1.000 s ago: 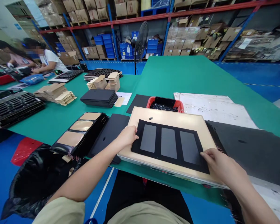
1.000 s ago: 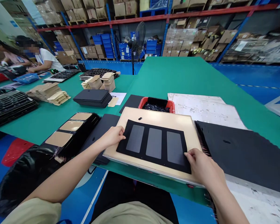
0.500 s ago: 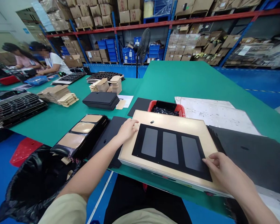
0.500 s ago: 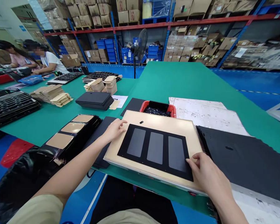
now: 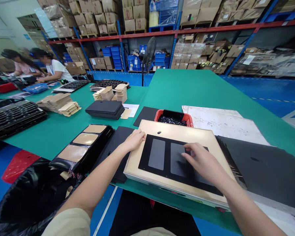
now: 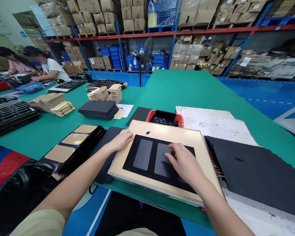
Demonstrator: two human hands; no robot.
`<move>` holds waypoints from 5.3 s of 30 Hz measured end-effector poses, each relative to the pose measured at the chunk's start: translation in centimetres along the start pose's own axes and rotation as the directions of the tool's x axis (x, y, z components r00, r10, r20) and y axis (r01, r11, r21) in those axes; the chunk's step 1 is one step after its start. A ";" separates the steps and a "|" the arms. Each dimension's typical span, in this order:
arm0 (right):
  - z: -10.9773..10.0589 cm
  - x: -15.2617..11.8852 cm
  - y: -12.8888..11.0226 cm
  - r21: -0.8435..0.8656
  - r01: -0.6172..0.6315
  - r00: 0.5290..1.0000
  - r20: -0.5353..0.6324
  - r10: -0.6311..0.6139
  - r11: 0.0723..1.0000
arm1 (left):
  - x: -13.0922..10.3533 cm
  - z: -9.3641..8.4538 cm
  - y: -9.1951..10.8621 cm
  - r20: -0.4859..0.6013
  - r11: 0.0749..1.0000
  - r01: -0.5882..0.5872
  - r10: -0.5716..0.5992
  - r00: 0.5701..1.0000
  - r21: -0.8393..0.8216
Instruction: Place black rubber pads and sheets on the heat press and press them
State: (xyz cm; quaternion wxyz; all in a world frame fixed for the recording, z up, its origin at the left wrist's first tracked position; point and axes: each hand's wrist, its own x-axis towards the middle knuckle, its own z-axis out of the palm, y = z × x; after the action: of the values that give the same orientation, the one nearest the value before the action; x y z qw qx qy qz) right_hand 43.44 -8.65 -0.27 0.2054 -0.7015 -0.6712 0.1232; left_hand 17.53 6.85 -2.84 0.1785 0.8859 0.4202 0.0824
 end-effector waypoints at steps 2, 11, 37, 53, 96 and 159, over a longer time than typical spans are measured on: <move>1.2 1.7 -2.1 0.024 0.093 0.994 0.063 -0.094 0.995 | 0.0 0.0 0.0 0.011 1.000 -0.022 0.022 1.000 0.012; 7.1 6.5 -7.9 -0.310 0.398 0.914 0.220 -0.342 0.864 | -0.2 0.3 -0.6 -0.025 0.995 -0.089 0.090 0.996 0.044; 9.2 -1.1 -9.7 -0.218 0.551 0.819 0.327 -0.471 0.806 | -1.5 1.0 1.1 -0.050 0.980 -0.146 0.154 0.987 0.139; 2.8 -1.7 4.3 -0.390 -0.206 0.976 -0.011 0.219 0.898 | -1.1 1.5 -1.1 -0.025 0.950 -0.238 0.248 0.969 0.204; 5.2 -13.2 6.1 -0.616 -0.047 0.981 -0.175 -0.078 0.786 | -1.8 0.8 2.5 0.049 0.898 -0.081 0.067 0.997 0.433; -0.4 -6.3 6.0 -0.071 -0.048 0.995 0.080 0.053 0.996 | -14.0 9.7 10.4 -0.043 0.936 -0.174 0.196 0.980 0.305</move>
State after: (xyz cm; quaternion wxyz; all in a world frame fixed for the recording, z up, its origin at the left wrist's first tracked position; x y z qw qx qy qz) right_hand 48.51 -15.05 -3.25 0.1503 -0.7193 -0.6649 0.1337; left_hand 18.94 -12.44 -7.78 0.0183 0.9347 0.3487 0.0664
